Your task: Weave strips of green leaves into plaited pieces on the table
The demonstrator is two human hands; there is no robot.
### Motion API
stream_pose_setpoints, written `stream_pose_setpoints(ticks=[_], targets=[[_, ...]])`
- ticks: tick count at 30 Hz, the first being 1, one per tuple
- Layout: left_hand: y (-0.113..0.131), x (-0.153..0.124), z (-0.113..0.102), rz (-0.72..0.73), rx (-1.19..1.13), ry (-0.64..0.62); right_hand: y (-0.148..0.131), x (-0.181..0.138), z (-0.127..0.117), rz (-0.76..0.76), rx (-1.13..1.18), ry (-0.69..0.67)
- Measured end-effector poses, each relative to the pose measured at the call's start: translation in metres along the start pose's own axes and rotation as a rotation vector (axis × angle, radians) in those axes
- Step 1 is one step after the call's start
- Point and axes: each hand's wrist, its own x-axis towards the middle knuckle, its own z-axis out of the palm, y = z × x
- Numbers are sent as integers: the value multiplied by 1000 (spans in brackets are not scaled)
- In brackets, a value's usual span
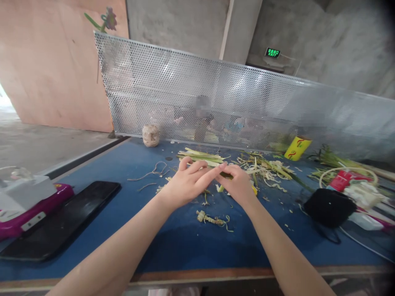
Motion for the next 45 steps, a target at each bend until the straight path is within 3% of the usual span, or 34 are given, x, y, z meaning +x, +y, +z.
stream_pose_setpoints(ticks=[4,9,12,16,21,27,32,36,45], targets=[[-1,-1,3,16,-27,-38,1,-1,-5,38,113,-144],[-3,2,2,17,-4,-99,3,-2,-7,13,113,-163],[-2,3,4,-12,-70,-116,4,-1,-5,-84,55,-95],[0,3,8,-144,-189,-92,8,-1,0,-222,-63,23],[3,5,8,-426,-438,-51,6,-2,-1,-279,-111,81],[0,6,5,-527,-587,-27,-2,-5,-4,-249,22,20],[2,7,4,-515,-600,-39,2,-5,-4,-142,271,-25],[3,8,1,-461,-601,-102,4,-6,-3,-62,330,-34],[11,14,-3,-208,-281,-133,6,-2,4,-126,73,-45]])
